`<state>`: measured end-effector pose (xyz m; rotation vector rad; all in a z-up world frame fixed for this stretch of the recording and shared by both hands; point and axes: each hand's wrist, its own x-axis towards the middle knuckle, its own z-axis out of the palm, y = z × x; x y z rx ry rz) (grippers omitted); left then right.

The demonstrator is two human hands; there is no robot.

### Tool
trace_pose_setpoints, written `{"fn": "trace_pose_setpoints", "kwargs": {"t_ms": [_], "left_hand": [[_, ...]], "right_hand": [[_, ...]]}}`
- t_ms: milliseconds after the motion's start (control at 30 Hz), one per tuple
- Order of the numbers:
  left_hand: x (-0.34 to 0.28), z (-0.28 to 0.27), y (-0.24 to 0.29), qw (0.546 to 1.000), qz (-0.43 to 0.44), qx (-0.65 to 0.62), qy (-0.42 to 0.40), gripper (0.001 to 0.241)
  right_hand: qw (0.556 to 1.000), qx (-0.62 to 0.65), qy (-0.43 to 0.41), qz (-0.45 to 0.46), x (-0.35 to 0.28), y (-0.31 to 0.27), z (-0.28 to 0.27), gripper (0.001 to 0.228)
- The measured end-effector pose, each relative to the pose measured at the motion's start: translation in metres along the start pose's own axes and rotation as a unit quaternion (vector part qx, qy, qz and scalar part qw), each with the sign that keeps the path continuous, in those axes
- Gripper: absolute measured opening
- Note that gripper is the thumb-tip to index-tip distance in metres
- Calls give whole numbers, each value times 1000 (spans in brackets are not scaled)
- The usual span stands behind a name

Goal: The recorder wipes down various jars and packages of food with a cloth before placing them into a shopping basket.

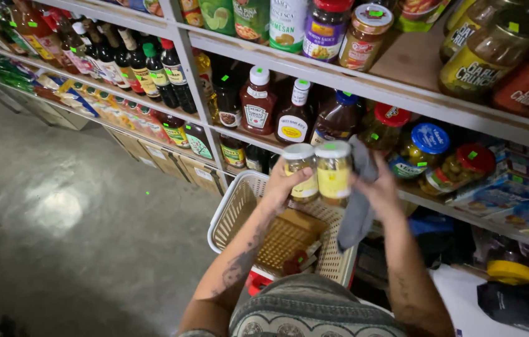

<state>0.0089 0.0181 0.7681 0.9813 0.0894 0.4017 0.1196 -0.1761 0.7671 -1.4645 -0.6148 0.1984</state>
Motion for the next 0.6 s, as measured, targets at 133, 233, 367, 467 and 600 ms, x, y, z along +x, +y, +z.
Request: {"fn": "trace_pose_setpoints", "kwargs": {"t_ms": [133, 233, 367, 467, 600], "left_hand": [[2, -5, -14, 984, 100, 125, 76, 83], [0, -5, -11, 950, 149, 262, 82, 82], [-6, 0, -8, 892, 223, 388, 69, 83], [6, -29, -51, 840, 331, 428, 53, 52], [12, -20, -33, 914, 271, 288, 94, 60]], "right_hand": [[991, -50, 117, -40, 18, -77, -18, 34], [972, 169, 133, -92, 28, -99, -10, 41], [994, -101, 36, -10, 44, 45, 30, 27], [810, -397, 77, -425, 9, 14, 110, 41], [785, -401, -38, -471, -14, 20, 104, 45]]}}
